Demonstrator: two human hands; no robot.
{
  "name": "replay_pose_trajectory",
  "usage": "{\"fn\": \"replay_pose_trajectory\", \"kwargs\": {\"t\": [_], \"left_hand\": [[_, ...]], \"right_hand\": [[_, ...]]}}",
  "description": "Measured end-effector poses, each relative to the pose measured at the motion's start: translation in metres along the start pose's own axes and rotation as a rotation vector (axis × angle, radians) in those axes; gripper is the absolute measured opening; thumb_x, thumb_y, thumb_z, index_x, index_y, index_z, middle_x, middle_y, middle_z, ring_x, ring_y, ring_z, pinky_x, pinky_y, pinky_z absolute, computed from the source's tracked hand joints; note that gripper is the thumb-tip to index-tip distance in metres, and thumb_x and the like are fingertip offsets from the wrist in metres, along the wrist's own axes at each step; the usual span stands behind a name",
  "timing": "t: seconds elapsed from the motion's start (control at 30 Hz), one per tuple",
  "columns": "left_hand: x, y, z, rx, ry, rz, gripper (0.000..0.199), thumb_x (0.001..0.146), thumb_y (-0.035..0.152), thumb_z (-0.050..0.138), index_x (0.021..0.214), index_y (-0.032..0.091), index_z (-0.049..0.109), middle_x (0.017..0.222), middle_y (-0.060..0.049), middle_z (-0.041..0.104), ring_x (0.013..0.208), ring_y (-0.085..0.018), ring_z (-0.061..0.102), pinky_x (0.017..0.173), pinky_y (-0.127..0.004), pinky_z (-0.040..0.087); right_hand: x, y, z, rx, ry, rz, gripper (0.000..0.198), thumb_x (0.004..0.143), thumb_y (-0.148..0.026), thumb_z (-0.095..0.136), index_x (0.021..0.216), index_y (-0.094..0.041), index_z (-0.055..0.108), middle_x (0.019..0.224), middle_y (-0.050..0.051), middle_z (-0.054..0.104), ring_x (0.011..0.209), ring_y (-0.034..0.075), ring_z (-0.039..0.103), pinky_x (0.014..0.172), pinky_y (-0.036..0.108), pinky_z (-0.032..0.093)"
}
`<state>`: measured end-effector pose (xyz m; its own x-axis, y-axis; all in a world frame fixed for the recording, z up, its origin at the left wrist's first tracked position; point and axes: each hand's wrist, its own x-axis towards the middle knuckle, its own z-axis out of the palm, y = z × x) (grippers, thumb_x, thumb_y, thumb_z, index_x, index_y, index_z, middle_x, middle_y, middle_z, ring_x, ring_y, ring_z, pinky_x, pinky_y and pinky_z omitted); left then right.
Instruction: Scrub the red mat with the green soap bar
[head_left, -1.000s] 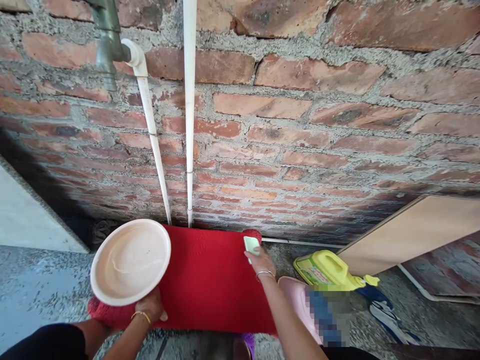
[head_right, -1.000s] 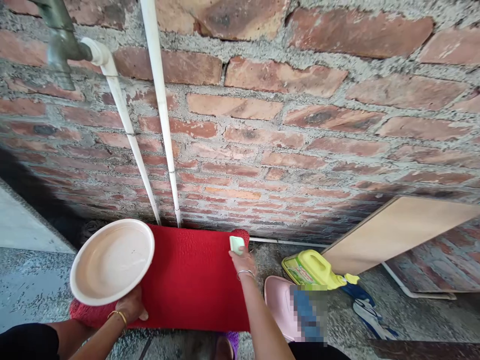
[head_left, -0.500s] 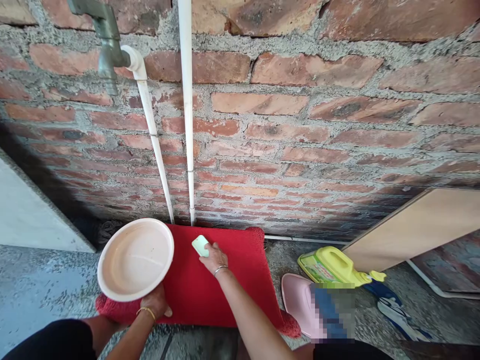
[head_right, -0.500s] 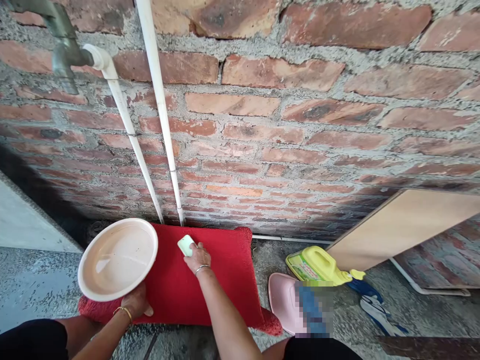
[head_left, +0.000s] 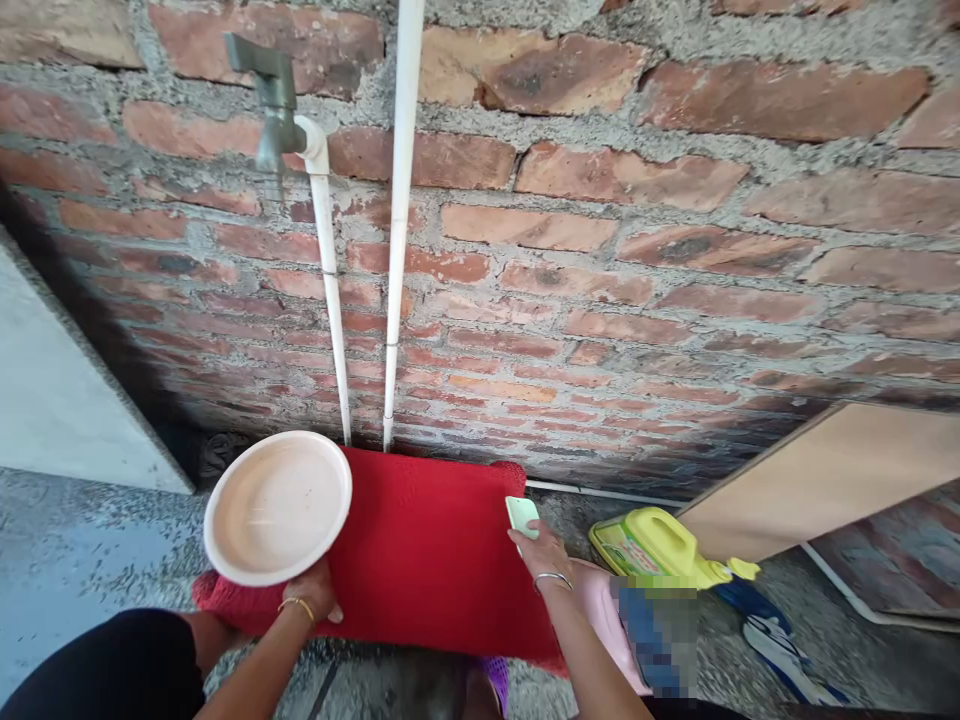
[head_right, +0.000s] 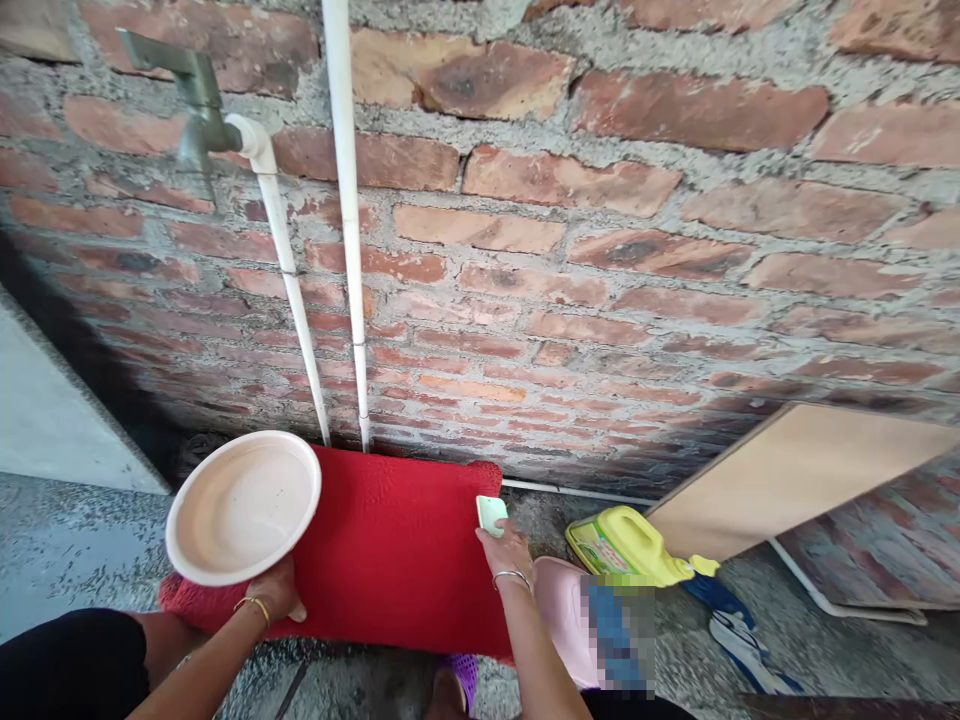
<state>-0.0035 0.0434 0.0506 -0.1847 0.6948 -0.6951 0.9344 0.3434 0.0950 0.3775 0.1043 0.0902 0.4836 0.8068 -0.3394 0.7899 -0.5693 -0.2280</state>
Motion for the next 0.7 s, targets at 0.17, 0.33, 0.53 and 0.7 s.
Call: {"fn": "replay_pose_trajectory", "kwargs": {"t": [0.17,0.33,0.53,0.7], "left_hand": [[0.005,-0.002,0.003,-0.007,-0.023,-0.034,0.091,0.044,0.022,0.082,0.127,0.013,0.048,0.134,-0.018,0.053,0.123,-0.029,0.05,0.103,-0.035,0.042],[0.005,-0.004,0.001,-0.058,-0.053,-0.05,0.091,0.043,0.022,0.082,0.127,0.015,0.048,0.134,-0.016,0.053,0.124,-0.029,0.049,0.102,-0.035,0.042],[0.014,-0.008,0.006,-0.054,-0.05,-0.058,0.097,0.039,0.026,0.083,0.128,0.015,0.048,0.137,-0.018,0.05,0.126,-0.031,0.046,0.103,-0.036,0.041],[0.031,-0.016,0.021,-0.03,-0.046,-0.013,0.086,0.039,0.03,0.083,0.119,0.019,0.054,0.129,-0.015,0.057,0.121,-0.033,0.051,0.1,-0.042,0.043]], "right_hand": [[-0.039,-0.1,0.042,-0.008,-0.145,-0.23,0.04,0.077,-0.047,0.057,0.114,-0.03,0.055,0.115,0.005,0.054,0.095,0.019,0.061,0.077,0.029,0.044],[-0.084,-0.193,0.091,-0.032,-0.206,-0.456,0.039,0.071,-0.041,0.062,0.109,-0.032,0.059,0.11,0.002,0.054,0.093,0.018,0.06,0.075,0.027,0.042],[-0.087,-0.205,0.106,-0.055,-0.24,-0.501,0.038,0.068,-0.038,0.065,0.105,-0.031,0.06,0.11,0.002,0.053,0.094,0.019,0.06,0.074,0.027,0.041],[-0.047,-0.139,0.077,-0.084,-0.174,-0.346,0.04,0.072,-0.042,0.062,0.111,-0.033,0.058,0.111,0.003,0.054,0.096,0.02,0.06,0.076,0.031,0.043]]}}
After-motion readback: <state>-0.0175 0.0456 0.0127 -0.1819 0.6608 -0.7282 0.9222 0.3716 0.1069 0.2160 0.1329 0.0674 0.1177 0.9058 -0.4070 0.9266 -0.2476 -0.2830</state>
